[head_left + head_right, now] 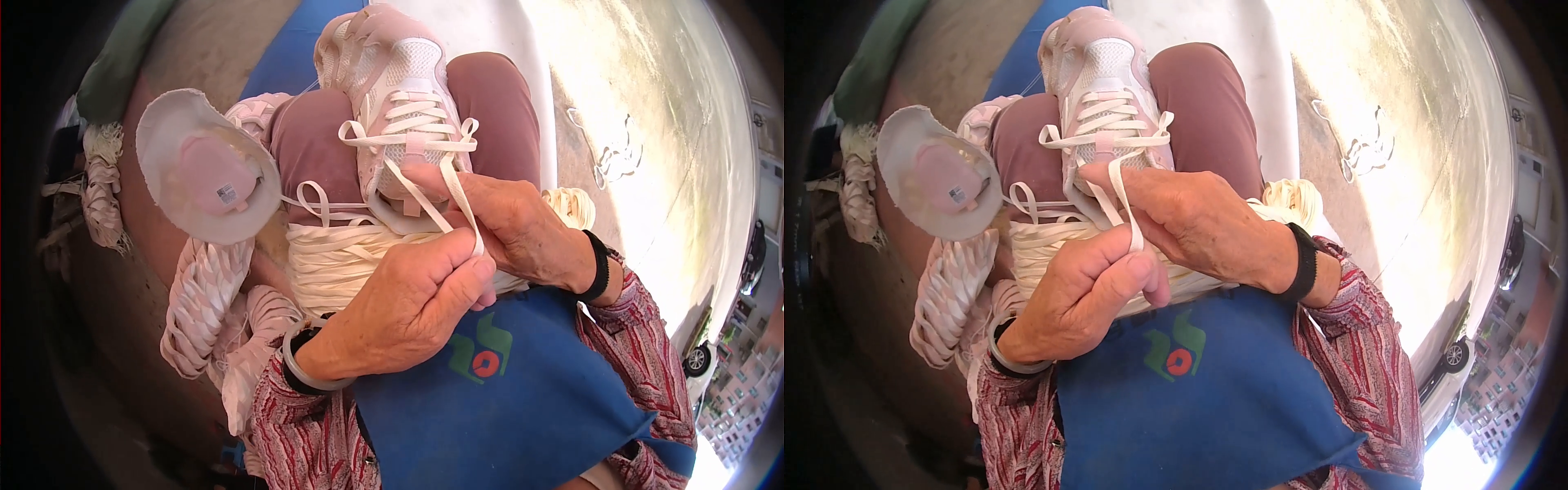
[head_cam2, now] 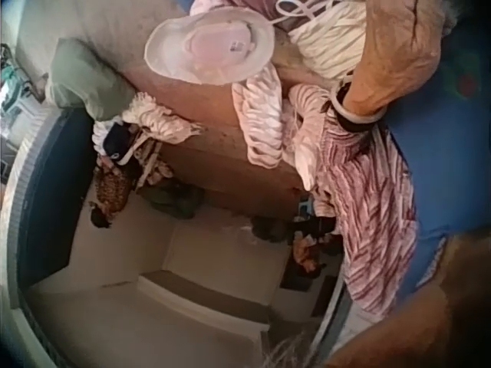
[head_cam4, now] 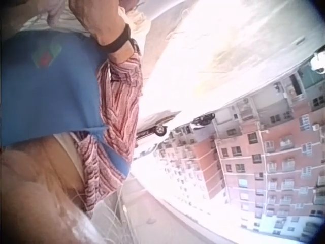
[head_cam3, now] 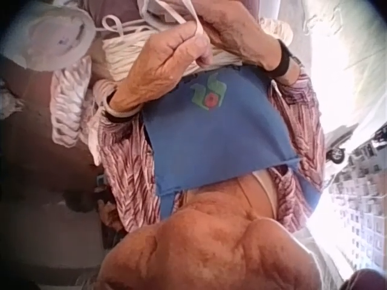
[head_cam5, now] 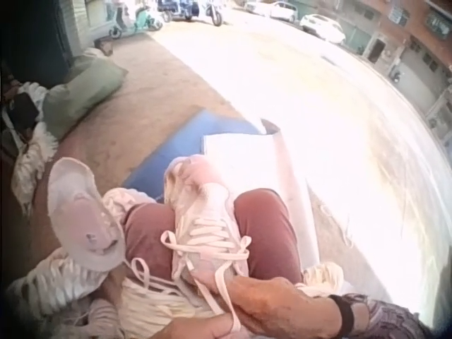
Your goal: Threading laces through the eyelets of a shoe upper.
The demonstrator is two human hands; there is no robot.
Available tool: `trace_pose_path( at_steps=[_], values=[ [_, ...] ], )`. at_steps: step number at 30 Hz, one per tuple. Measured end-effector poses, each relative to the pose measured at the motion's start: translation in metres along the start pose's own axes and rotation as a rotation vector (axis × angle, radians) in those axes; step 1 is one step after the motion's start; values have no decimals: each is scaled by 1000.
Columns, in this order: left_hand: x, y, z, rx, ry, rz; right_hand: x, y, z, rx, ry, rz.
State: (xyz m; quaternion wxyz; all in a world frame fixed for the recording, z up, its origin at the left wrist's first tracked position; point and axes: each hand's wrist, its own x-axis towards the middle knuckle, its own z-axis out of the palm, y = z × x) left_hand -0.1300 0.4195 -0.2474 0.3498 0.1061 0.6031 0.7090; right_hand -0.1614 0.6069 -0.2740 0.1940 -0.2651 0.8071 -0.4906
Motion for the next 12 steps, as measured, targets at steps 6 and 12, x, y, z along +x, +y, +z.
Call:
trace_pose_path(
  at_steps=[6,12],
  values=[
    [-11,1,-18,54,-106,-139,4,9,-5,-140,-111,-93],
    [-48,-33,-79,-243,231,84,-6,11,-37,-9,17,-102]
  ],
)
